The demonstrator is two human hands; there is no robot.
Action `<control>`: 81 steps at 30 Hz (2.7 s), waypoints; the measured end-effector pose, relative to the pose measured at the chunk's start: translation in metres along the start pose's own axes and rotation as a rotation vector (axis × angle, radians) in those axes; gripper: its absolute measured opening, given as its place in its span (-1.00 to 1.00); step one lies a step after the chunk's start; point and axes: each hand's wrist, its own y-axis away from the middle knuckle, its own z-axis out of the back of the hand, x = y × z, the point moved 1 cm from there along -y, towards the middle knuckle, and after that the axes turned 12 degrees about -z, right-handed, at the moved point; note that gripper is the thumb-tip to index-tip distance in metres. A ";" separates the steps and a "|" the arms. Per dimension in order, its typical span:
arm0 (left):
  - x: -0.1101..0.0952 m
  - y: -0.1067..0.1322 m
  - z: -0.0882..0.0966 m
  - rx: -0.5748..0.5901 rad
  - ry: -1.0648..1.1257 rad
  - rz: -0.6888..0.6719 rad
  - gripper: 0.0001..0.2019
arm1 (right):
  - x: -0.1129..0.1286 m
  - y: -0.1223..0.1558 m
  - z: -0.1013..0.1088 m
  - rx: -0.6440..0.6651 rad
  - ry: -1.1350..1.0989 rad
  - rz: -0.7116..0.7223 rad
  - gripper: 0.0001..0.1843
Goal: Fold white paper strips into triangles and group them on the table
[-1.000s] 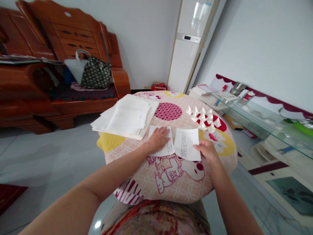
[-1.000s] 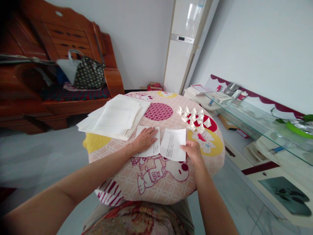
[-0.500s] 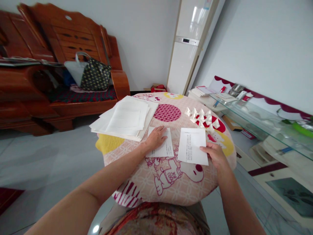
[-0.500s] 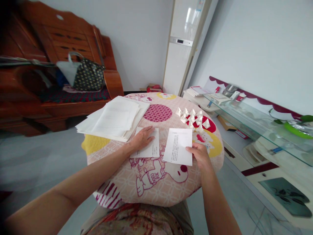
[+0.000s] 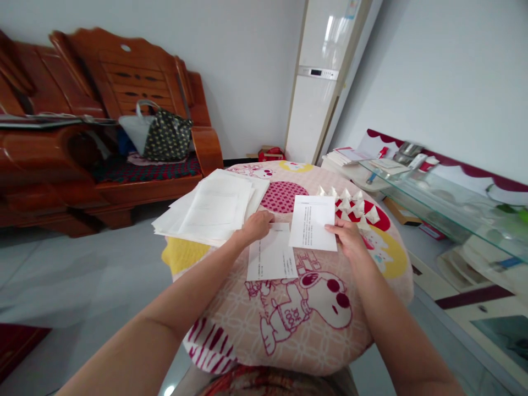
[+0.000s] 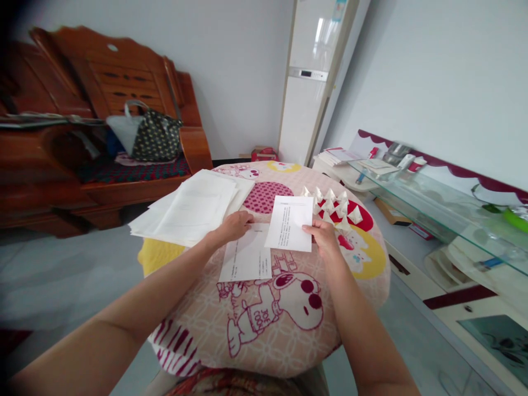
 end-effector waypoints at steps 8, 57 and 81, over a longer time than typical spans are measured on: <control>0.008 -0.041 0.001 -0.063 -0.015 0.074 -0.71 | -0.026 -0.003 -0.004 -0.005 -0.048 -0.044 -0.69; -0.029 0.004 -0.009 -0.059 -0.148 -0.125 -0.31 | -0.027 0.006 -0.009 -0.027 -0.127 -0.034 -0.66; -0.009 0.003 0.005 -0.239 -0.145 -0.011 -0.37 | -0.024 0.009 -0.009 -0.030 -0.144 -0.036 -0.70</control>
